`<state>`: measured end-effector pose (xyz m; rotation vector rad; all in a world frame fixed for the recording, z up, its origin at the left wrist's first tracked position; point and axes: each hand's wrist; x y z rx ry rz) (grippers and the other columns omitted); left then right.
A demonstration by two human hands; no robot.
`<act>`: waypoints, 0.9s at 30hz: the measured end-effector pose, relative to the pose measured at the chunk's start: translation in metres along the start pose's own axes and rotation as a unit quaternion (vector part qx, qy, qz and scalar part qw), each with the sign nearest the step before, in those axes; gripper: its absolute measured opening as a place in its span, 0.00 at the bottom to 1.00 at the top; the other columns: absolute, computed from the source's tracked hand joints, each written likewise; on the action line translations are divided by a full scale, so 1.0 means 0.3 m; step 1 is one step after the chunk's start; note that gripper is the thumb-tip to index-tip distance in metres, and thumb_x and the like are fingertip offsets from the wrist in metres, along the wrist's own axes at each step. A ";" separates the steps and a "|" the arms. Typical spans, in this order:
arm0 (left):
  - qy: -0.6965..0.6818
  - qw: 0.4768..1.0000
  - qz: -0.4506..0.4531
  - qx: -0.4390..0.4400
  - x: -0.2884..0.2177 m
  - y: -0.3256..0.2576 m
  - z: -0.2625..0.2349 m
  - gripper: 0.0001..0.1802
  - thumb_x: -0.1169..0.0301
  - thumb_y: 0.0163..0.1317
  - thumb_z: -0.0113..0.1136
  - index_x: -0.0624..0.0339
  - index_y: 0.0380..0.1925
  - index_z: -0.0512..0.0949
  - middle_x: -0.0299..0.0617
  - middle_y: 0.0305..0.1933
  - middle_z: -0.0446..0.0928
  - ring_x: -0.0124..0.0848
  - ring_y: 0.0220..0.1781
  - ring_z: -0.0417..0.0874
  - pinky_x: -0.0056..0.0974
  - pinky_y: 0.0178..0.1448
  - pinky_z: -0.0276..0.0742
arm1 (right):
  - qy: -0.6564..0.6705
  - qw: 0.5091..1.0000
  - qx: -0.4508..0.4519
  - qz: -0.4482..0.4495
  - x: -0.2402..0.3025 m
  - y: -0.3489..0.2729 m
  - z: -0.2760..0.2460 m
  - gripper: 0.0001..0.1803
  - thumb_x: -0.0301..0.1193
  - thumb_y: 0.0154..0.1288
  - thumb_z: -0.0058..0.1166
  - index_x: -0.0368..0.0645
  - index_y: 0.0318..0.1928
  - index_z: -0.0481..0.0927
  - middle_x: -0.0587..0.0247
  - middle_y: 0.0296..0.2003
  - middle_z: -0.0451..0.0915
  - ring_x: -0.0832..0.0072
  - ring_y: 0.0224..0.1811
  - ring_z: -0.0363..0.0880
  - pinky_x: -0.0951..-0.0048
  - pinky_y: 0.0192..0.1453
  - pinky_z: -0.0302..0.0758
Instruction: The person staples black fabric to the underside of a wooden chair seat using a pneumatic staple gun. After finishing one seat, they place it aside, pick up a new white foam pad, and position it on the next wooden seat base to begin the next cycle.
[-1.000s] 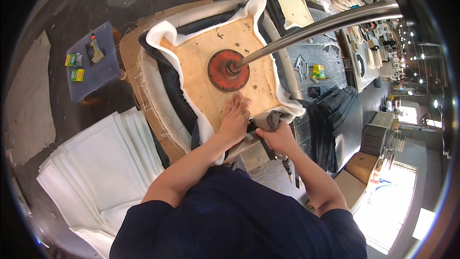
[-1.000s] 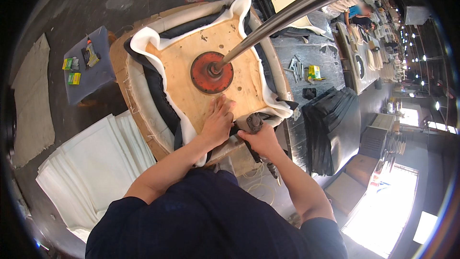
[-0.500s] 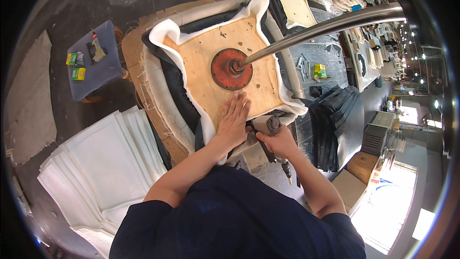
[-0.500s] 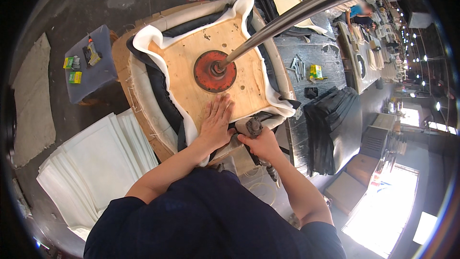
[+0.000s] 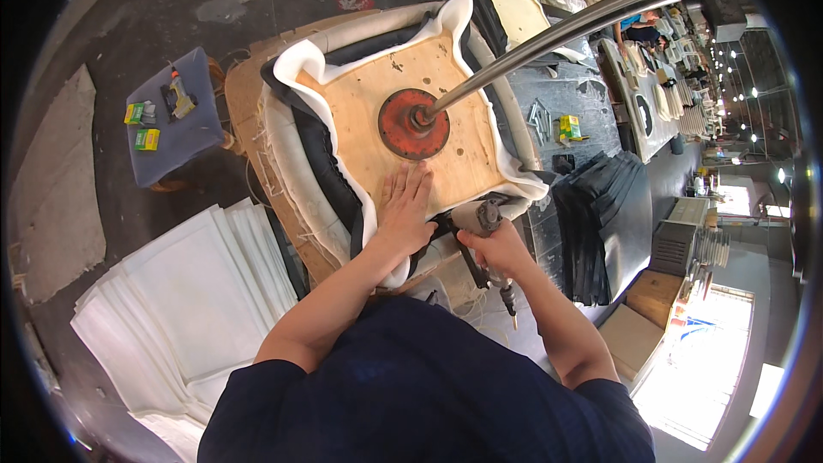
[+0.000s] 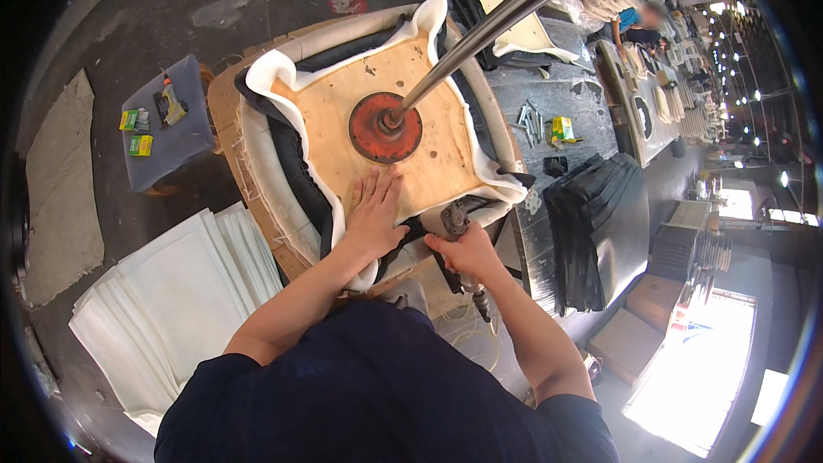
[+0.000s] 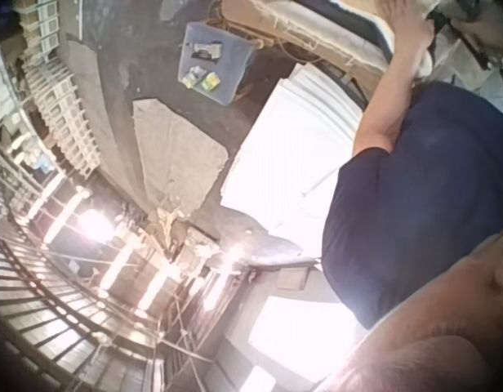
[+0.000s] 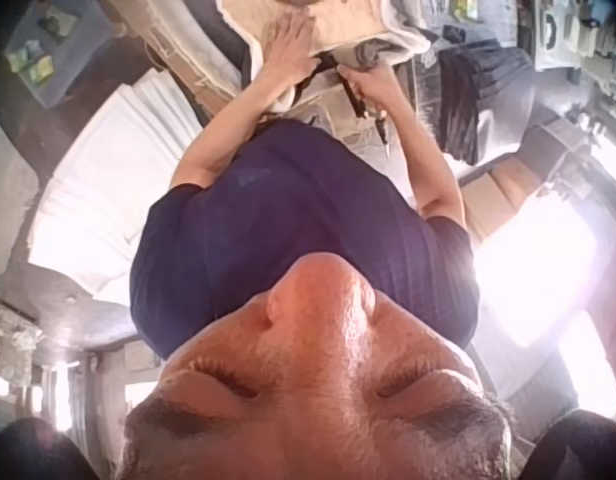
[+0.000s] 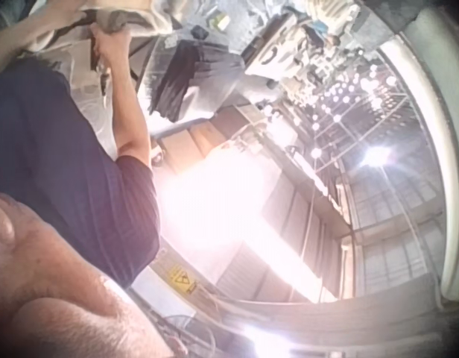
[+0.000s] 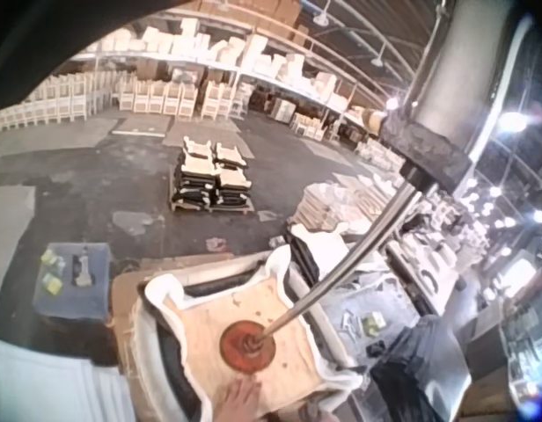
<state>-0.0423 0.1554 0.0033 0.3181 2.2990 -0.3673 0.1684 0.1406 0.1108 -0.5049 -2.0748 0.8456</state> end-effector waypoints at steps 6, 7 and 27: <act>-0.024 1.000 -0.002 -0.010 0.001 -0.015 0.005 0.58 0.64 0.59 0.81 0.60 0.86 0.58 0.46 0.95 0.49 0.53 0.97 0.42 0.58 0.96 0.35 | -0.018 1.000 -0.001 0.001 0.062 -0.018 0.028 0.18 0.38 0.69 0.79 0.36 0.44 0.88 0.65 0.22 0.84 0.78 0.17 0.78 0.68 0.24 0.75; -0.021 1.000 0.001 -0.009 -0.003 -0.013 0.008 0.58 0.64 0.59 0.81 0.60 0.86 0.59 0.46 0.94 0.49 0.53 0.97 0.42 0.58 0.96 0.35 | -0.012 1.000 -0.009 -0.002 0.050 -0.009 0.033 0.18 0.39 0.69 0.79 0.36 0.44 0.88 0.65 0.22 0.84 0.77 0.18 0.79 0.68 0.24 0.75; 0.026 0.978 0.124 0.168 -0.235 -0.136 0.134 0.42 0.58 0.73 0.70 0.63 0.80 0.67 0.69 0.88 0.59 0.66 0.88 0.63 0.61 0.88 0.62 | 0.220 0.933 -0.284 0.025 -0.645 -0.187 -0.060 0.21 0.30 0.64 0.82 0.37 0.54 0.87 0.69 0.33 0.87 0.81 0.28 0.81 0.72 0.31 0.75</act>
Point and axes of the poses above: each hand's wrist, its own y-axis towards the middle knuckle, its own z-axis out of the palm, x = y × z
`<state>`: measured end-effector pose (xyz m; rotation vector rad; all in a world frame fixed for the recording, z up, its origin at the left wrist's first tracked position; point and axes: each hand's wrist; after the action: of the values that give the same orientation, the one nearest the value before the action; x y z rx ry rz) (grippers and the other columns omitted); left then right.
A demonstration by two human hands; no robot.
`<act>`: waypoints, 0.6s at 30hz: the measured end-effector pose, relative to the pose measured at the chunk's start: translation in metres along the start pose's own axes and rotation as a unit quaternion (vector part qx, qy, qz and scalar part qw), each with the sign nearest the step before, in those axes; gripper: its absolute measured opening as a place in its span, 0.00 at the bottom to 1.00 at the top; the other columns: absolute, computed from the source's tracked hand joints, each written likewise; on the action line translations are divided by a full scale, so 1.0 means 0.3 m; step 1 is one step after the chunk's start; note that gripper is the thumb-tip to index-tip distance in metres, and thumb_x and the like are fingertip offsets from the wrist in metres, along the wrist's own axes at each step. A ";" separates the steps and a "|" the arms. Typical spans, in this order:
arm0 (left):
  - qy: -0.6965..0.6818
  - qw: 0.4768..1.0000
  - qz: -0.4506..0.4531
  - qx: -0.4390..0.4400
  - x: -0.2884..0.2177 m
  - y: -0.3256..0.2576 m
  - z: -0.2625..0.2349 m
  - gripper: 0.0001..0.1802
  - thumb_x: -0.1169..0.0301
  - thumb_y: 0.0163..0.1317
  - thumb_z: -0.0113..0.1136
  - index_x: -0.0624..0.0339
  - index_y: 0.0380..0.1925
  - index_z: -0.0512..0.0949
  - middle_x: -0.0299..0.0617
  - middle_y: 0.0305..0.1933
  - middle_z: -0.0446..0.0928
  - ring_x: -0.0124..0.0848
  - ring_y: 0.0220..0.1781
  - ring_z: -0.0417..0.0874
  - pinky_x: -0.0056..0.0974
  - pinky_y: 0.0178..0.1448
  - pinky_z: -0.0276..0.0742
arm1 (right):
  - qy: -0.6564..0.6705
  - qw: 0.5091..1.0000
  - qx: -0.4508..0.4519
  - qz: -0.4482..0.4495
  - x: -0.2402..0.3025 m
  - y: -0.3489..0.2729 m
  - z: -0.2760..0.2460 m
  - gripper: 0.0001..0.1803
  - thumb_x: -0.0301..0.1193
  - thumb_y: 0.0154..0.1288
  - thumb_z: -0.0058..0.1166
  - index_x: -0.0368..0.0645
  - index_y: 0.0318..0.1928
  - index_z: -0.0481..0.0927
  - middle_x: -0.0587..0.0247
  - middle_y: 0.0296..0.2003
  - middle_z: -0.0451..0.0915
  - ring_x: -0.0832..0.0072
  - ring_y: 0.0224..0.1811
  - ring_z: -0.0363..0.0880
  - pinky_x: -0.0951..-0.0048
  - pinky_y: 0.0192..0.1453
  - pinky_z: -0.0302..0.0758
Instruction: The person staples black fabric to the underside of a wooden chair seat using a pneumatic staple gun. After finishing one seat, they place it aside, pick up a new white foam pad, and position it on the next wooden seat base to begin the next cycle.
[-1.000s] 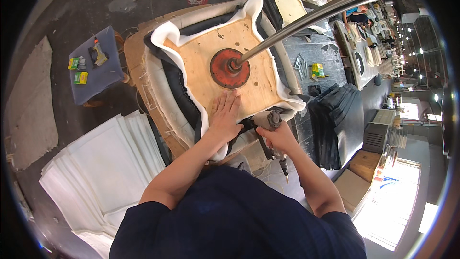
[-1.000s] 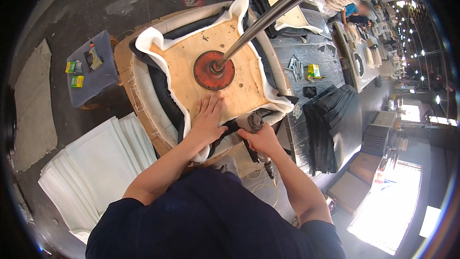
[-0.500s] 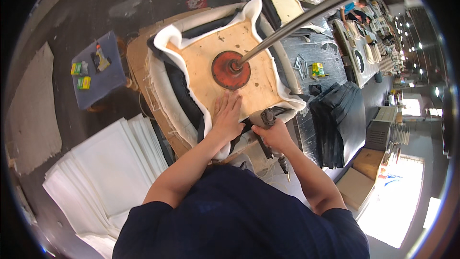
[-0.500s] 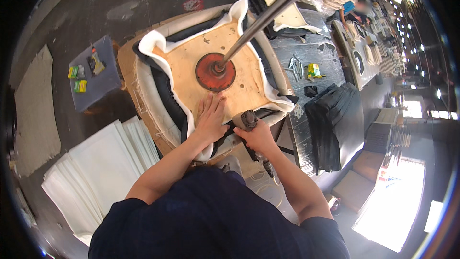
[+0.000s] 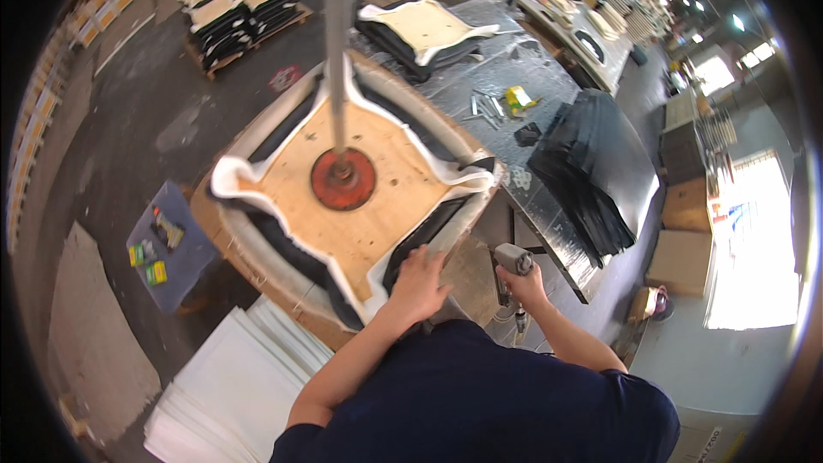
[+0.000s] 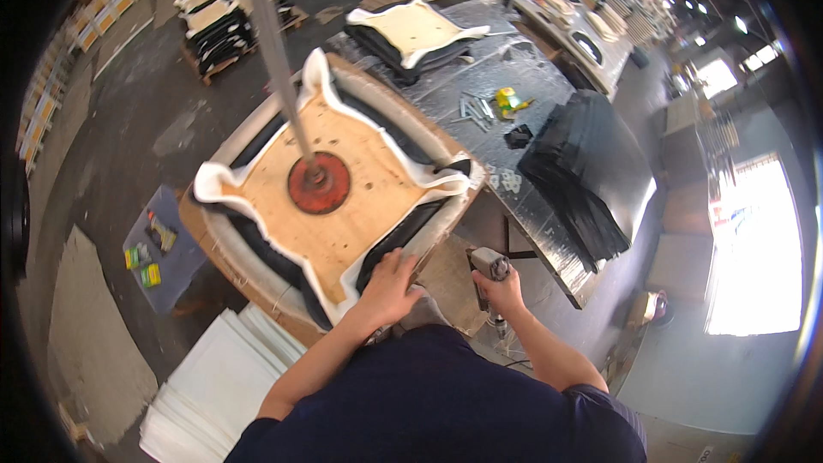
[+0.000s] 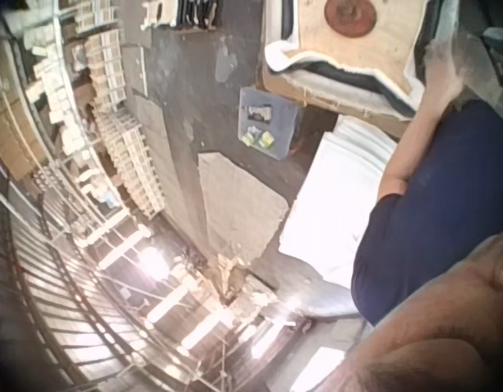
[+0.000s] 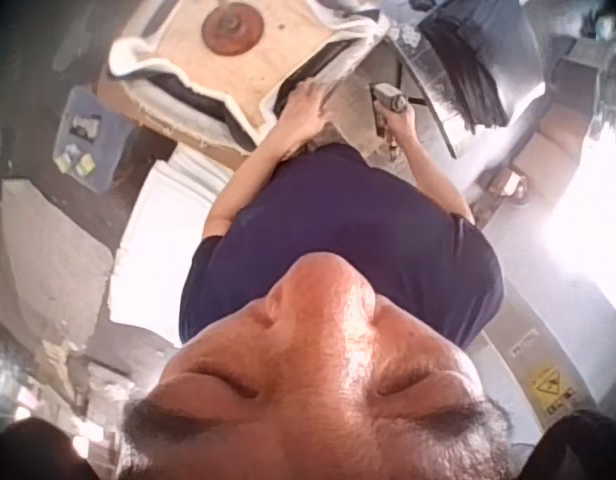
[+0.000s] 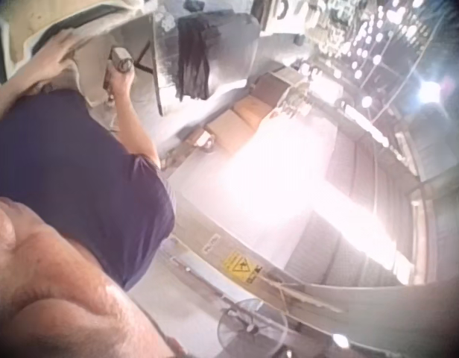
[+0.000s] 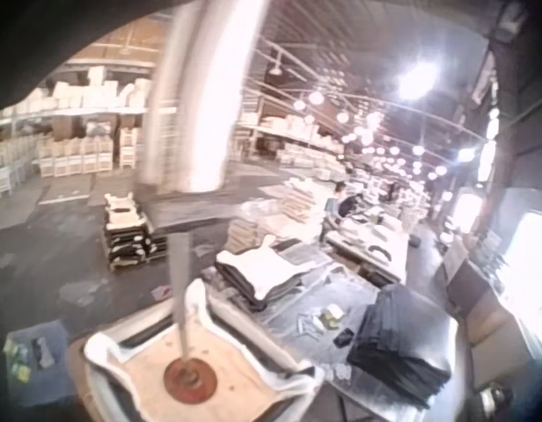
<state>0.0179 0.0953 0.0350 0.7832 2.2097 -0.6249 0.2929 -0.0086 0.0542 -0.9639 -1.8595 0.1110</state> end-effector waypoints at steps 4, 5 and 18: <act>0.033 0.998 0.015 -0.048 0.053 -0.016 0.050 0.48 0.59 0.70 0.72 0.59 0.85 0.62 0.70 0.88 0.58 0.69 0.89 0.59 0.64 0.91 0.56 | 0.016 0.998 -0.009 0.063 -0.054 0.214 -0.144 0.17 0.27 0.61 0.83 0.36 0.46 0.88 0.66 0.29 0.86 0.79 0.24 0.79 0.70 0.28 0.76; 0.042 0.998 0.007 -0.055 0.046 -0.018 0.056 0.48 0.58 0.70 0.72 0.59 0.85 0.62 0.71 0.88 0.58 0.69 0.89 0.59 0.64 0.90 0.56 | 0.034 0.997 -0.008 0.071 -0.070 0.283 -0.176 0.16 0.26 0.61 0.83 0.36 0.45 0.88 0.65 0.30 0.86 0.79 0.24 0.80 0.70 0.28 0.77; 0.238 0.930 -0.184 -0.212 -0.126 0.220 0.192 0.45 0.54 0.63 0.76 0.61 0.76 0.73 0.70 0.82 0.68 0.72 0.80 0.71 0.72 0.81 0.66 | -0.033 0.998 0.037 0.044 -0.180 1.592 -0.334 0.18 0.26 0.59 0.84 0.34 0.47 0.90 0.63 0.32 0.90 0.75 0.31 0.86 0.65 0.35 0.80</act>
<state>0.1108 0.0926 0.0131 0.3085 2.8388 -0.1028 0.6537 0.2471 -0.1587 -1.0024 -1.8590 0.2656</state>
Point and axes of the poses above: each hand's wrist, its own y-axis towards the middle knuckle, its own z-axis out of the palm, x = y × z
